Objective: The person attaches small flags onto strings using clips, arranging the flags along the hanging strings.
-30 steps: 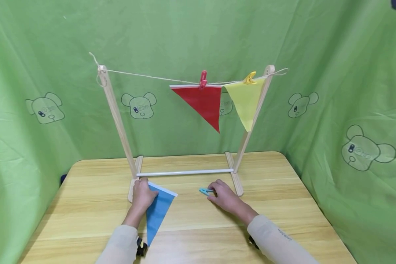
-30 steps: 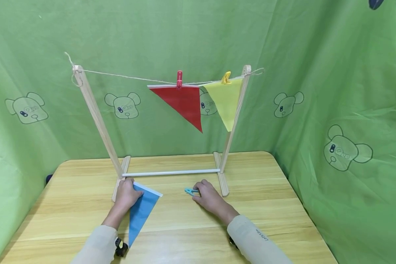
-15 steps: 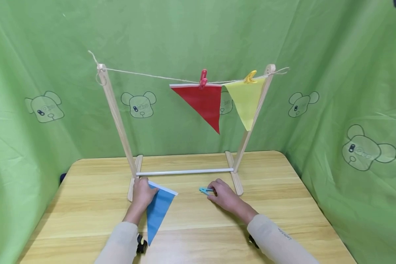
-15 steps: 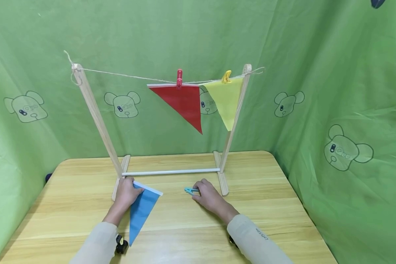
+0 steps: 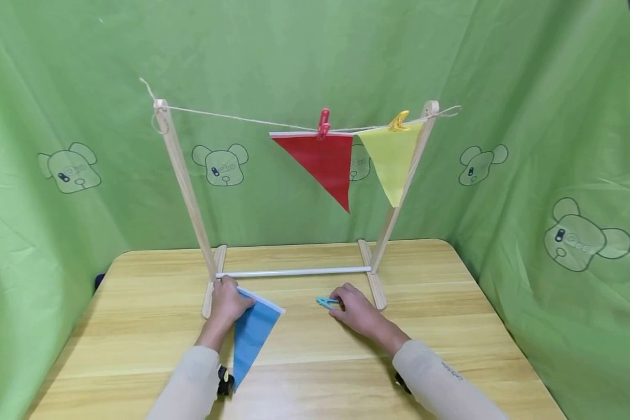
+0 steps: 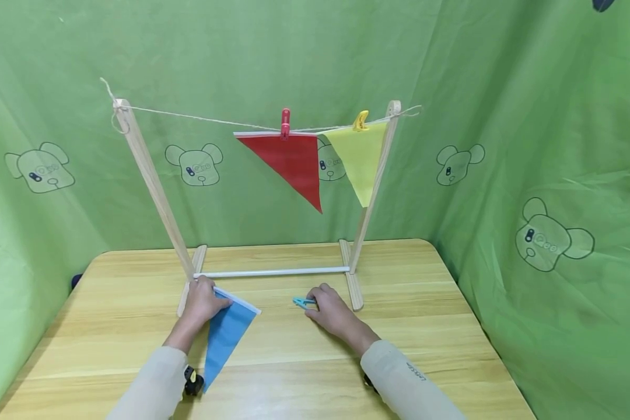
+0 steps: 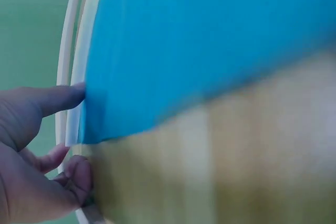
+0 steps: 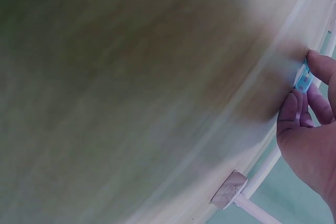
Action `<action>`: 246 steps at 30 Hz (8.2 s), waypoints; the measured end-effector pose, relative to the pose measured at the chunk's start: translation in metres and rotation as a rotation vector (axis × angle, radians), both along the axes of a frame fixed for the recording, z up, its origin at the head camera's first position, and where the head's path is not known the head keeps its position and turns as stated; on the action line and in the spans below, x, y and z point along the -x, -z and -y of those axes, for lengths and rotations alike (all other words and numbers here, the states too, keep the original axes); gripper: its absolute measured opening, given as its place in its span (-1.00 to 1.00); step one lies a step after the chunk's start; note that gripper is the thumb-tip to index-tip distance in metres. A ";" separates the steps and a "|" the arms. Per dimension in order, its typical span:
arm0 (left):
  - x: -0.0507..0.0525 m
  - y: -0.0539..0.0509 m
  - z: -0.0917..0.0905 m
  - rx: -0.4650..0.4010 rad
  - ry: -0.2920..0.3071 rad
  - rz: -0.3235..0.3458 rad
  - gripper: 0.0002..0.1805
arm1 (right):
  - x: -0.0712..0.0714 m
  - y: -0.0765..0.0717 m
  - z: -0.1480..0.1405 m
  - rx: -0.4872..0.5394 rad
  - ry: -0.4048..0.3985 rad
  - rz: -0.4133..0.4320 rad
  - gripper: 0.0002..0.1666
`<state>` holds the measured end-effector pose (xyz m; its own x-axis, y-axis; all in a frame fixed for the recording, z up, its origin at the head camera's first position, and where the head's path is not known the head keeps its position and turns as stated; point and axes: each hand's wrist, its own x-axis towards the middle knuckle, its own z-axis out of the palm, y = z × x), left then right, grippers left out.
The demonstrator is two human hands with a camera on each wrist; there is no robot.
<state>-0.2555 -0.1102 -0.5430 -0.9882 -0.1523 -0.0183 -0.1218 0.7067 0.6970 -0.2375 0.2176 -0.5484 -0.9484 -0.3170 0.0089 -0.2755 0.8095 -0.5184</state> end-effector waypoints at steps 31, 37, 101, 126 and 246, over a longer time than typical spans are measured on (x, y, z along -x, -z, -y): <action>0.002 0.005 0.010 -0.024 0.135 -0.031 -0.84 | 0.000 0.000 0.000 0.019 0.019 0.042 -0.69; 0.002 0.001 0.010 -0.091 0.167 -0.030 -0.87 | 0.000 0.000 0.000 0.026 0.020 0.034 -0.70; -0.001 0.001 0.015 -0.361 0.180 -0.041 -0.96 | -0.001 -0.031 -0.007 0.173 0.051 -0.010 -0.75; -0.007 -0.032 0.012 -0.427 0.154 -0.147 -0.92 | 0.001 -0.078 -0.007 0.316 0.054 -0.236 -0.74; 0.010 -0.200 0.030 -0.703 0.125 -0.480 -0.77 | 0.024 -0.281 0.038 0.297 -0.195 -0.710 -0.52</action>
<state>-0.2656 -0.1403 -0.3426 -0.9217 -0.1523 0.3567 0.3482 0.0801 0.9340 -0.2612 0.1792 -0.2678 -0.6120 -0.3661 0.7010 -0.7437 0.5679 -0.3526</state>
